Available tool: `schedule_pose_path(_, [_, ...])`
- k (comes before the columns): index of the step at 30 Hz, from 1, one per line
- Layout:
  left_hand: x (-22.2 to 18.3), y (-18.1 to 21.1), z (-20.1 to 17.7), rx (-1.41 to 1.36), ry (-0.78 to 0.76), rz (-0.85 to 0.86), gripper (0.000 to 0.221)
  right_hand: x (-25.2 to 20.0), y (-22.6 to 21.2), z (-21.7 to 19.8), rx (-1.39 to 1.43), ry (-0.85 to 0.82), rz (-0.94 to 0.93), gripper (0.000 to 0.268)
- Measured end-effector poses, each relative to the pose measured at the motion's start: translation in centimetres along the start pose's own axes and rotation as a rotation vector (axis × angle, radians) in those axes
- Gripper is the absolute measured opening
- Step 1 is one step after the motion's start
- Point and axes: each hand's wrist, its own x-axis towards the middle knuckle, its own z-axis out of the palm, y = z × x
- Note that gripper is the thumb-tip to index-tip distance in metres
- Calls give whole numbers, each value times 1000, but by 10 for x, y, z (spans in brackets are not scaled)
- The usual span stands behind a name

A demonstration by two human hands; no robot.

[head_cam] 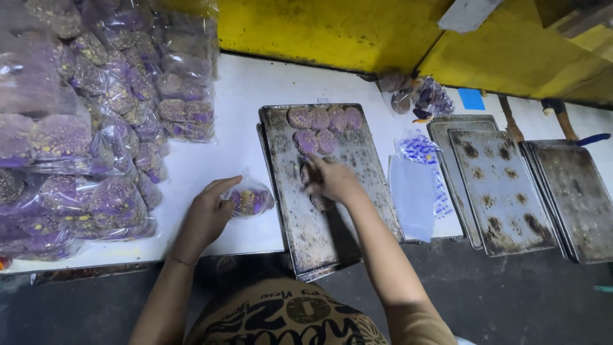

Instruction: A person is seen packing purple-colored cookies from a large metal baking tray into small clear plastic bags at a bakery workstation.

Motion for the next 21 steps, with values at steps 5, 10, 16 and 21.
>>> schedule_pose_path(5, [12, -9, -1, 52, -10, 28, 55, 43, 27, 70, -132, -239, 152, 84])
schedule_pose_path(10, [10, -4, -9, 4, -71, 22, 56, 2, -5, 24, 364, 77, -80, 65])
schedule_pose_path(16, [35, -20, -15, -236, -126, 83, 71, 31, -81, 53, 542, 290, -771, 45])
schedule_pose_path(21, [43, -36, 7, 220, 9, 323, 57, 55, -92, 106, -329, 68, -671, 38])
